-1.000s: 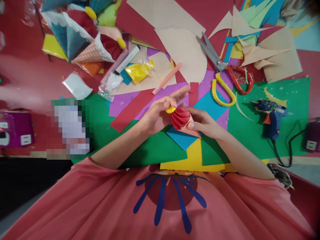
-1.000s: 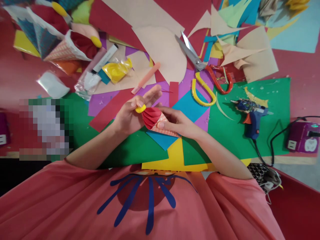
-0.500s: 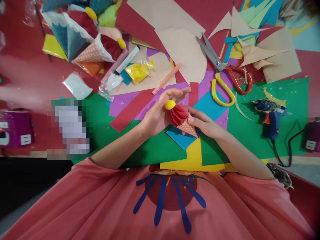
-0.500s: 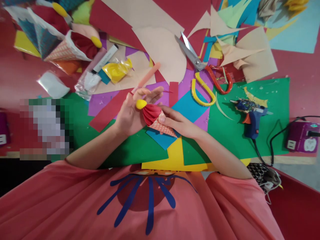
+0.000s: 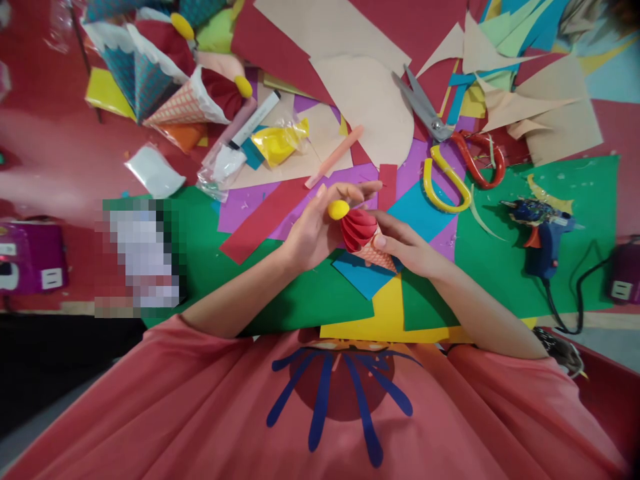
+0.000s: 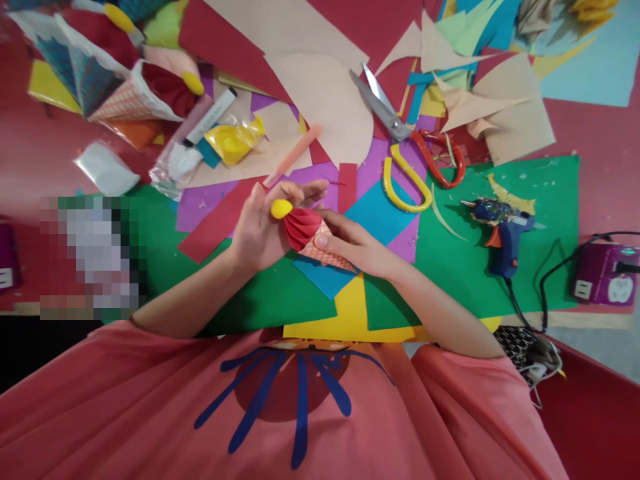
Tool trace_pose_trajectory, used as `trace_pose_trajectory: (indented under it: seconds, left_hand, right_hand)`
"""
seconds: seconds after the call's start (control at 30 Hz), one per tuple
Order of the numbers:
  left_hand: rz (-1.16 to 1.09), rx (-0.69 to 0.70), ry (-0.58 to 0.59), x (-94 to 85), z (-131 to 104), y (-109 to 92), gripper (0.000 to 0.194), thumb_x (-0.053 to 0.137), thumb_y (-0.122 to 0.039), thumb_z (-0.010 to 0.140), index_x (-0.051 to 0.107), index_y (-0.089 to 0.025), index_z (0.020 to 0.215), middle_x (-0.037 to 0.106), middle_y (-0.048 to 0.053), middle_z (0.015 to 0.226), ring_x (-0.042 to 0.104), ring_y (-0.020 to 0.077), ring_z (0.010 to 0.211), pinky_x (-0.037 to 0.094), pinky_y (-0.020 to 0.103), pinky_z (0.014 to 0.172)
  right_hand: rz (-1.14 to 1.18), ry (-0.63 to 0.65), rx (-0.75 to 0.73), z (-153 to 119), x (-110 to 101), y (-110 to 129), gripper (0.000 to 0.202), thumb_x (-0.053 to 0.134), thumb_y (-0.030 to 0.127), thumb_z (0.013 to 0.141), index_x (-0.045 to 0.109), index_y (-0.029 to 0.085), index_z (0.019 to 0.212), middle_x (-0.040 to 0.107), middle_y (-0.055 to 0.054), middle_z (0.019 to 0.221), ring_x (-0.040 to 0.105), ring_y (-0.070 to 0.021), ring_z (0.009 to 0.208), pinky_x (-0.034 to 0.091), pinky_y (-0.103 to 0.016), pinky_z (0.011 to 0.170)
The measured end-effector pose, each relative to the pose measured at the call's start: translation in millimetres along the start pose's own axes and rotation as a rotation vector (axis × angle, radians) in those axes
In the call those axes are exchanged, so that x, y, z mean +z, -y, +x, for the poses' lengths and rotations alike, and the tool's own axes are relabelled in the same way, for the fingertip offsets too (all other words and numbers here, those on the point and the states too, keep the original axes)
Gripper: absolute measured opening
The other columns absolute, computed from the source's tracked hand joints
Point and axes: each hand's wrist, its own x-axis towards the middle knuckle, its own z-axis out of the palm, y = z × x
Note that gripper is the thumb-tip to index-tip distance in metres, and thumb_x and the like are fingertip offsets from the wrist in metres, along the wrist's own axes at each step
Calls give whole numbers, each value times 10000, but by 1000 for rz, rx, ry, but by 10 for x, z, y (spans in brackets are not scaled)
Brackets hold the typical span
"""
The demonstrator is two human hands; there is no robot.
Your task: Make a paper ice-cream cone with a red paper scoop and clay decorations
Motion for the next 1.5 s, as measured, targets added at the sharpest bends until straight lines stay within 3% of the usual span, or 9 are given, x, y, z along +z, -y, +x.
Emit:
trace_pose_trajectory:
  seconds: [0.17,0.27,0.47,0.7,0.9,1.03,1.13,1.23,1.5]
  left_hand:
    - [258,261,33,-113,-14,-73,315,712,-497,827,699,-337,1098,733,-9,1151,679,204,1123,533,369,1022]
    - [381,305,84,-200,-8,-143,291,783,-389,784,743,-336,1067,760,0,1057,707,208,1052,556,375,969]
    - [516,320,49,-277,24,-168,311,898,-418,602,794,-290,865,778,23,843,737,222,886,569,397,899]
    - [500,382,30,-273,-1,-167,484,896,-370,625,753,-339,1087,778,11,1040,734,229,996,551,393,984]
    - [515,308,-7,-306,2,-166,282,893,-346,629,797,-301,890,782,18,855,740,226,903,559,395,923]
    - [513,299,-47,-294,11,-159,236,858,-387,674,796,-299,883,778,13,855,734,214,887,548,389,908]
    - [511,296,-83,-281,17,-168,276,852,-416,673,794,-280,906,778,23,887,727,207,878,548,367,869]
    - [515,278,-73,-272,14,-181,350,856,-428,667,784,-269,971,776,36,986,720,208,926,547,352,891]
    - [680,416,13,-268,36,-181,173,759,-388,801,791,-288,939,791,12,909,730,177,887,548,321,873]
  right_hand:
    - [260,-19,144,-5,-48,2,562,665,590,815,553,181,1183,728,-16,852,648,-115,580,532,-220,494]
    - [330,48,186,12,-93,31,546,644,633,799,625,136,1025,734,-40,722,579,-102,447,464,-204,391]
    - [290,82,242,28,-123,76,559,604,685,797,660,129,801,729,-56,654,547,-97,396,442,-217,375]
    - [303,83,203,33,-135,70,552,610,675,807,654,124,813,717,-45,633,541,-89,384,422,-204,361]
    - [287,102,236,33,-149,51,581,583,698,809,646,121,812,710,-52,627,533,-90,378,401,-203,342]
    - [291,126,195,27,-153,29,641,546,744,807,601,142,1019,716,-31,705,542,-82,398,416,-201,362]
    - [279,83,117,13,-157,20,700,735,603,751,437,218,1255,683,45,759,566,-71,442,436,-185,393]
    - [243,53,109,4,-152,25,645,808,438,744,422,236,1220,640,85,748,583,-59,479,451,-167,421]
    - [235,78,156,5,-119,24,555,754,518,775,479,192,1130,680,39,768,644,-88,539,481,-180,445]
